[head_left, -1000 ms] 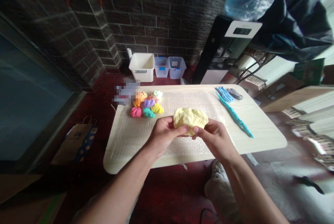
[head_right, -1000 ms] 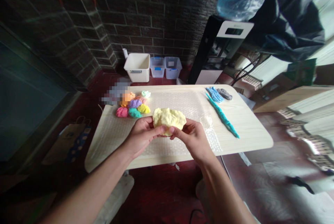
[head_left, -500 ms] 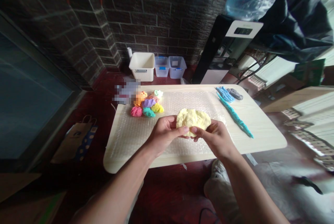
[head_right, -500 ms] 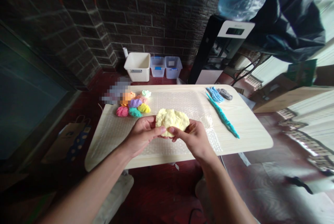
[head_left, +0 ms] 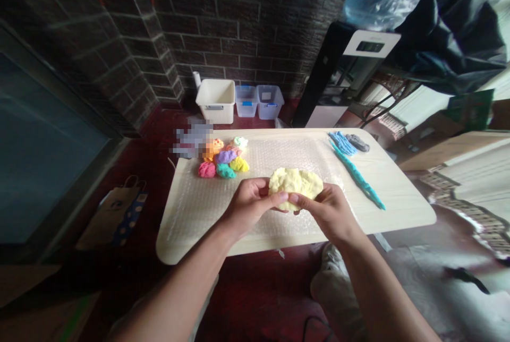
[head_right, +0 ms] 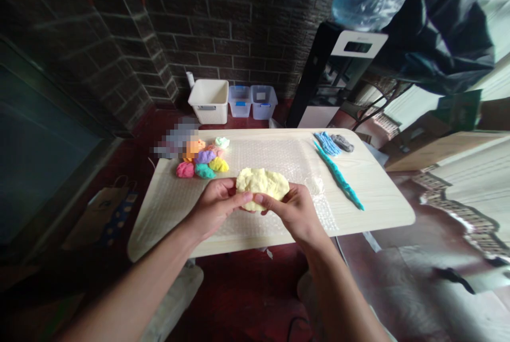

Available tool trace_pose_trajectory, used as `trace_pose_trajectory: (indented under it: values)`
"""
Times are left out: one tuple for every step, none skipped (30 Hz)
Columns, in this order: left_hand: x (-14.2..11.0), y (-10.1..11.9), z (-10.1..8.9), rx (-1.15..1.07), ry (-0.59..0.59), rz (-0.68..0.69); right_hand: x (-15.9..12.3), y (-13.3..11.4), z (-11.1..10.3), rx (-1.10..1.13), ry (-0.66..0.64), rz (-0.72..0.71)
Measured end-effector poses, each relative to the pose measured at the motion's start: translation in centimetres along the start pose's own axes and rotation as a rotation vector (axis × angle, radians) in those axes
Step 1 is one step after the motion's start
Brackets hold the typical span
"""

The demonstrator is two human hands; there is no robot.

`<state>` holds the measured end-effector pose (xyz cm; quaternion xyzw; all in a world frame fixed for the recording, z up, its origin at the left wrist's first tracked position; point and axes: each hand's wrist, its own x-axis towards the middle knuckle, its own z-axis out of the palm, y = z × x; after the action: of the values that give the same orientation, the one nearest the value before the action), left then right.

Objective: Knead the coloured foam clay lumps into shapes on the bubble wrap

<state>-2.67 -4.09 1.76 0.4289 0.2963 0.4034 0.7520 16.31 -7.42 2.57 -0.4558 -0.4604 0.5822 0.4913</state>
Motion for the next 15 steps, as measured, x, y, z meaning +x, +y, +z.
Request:
trace_pose_trajectory:
  values:
    - [0.00, 0.00, 0.00, -0.003, 0.003, -0.001, -0.03, -0.03, -0.02, 0.008, -0.011, 0.001]
    - [0.00, -0.02, 0.03, -0.006, 0.017, 0.005, -0.06, -0.05, -0.05, 0.021, -0.026, 0.004]
    - [0.02, -0.04, 0.05, -0.010, 0.038, 0.016, -0.08, -0.05, -0.09, 0.035, -0.041, 0.005]
    - [0.04, -0.05, 0.08, -0.018, 0.058, 0.025, -0.10, -0.03, -0.16, 0.046, -0.054, 0.005]
    - [0.07, -0.07, 0.10, -0.027, 0.073, 0.031, -0.11, 0.03, -0.25, 0.050, -0.061, 0.001]
    - [0.09, -0.07, 0.09, -0.034, 0.082, 0.032, -0.11, 0.11, -0.36, 0.047, -0.062, -0.006]
    - [0.11, -0.07, 0.07, -0.038, 0.086, 0.028, -0.10, 0.19, -0.47, 0.039, -0.059, -0.013]
    - [0.11, -0.06, 0.02, -0.038, 0.082, 0.018, -0.10, 0.25, -0.56, 0.029, -0.056, -0.018]
    - [0.12, -0.04, -0.03, -0.036, 0.070, 0.005, -0.09, 0.28, -0.61, 0.023, -0.052, -0.019]
    - [0.11, -0.04, -0.08, -0.037, 0.054, -0.006, -0.09, 0.27, -0.62, 0.022, -0.048, -0.015]
    - [0.11, -0.05, -0.12, -0.040, 0.039, -0.012, -0.10, 0.21, -0.58, 0.028, -0.044, -0.005]
    - [0.11, -0.07, -0.15, -0.045, 0.032, -0.010, -0.12, 0.11, -0.50, 0.043, -0.041, 0.010]
    - [0.12, -0.11, -0.15, -0.051, 0.036, -0.003, -0.14, -0.01, -0.40, 0.064, -0.041, 0.025]
    - [0.13, -0.15, -0.14, -0.056, 0.047, 0.008, -0.16, -0.14, -0.29, 0.087, -0.040, 0.038]
    - [0.15, -0.19, -0.11, -0.058, 0.061, 0.018, -0.17, -0.27, -0.20, 0.106, -0.038, 0.045]
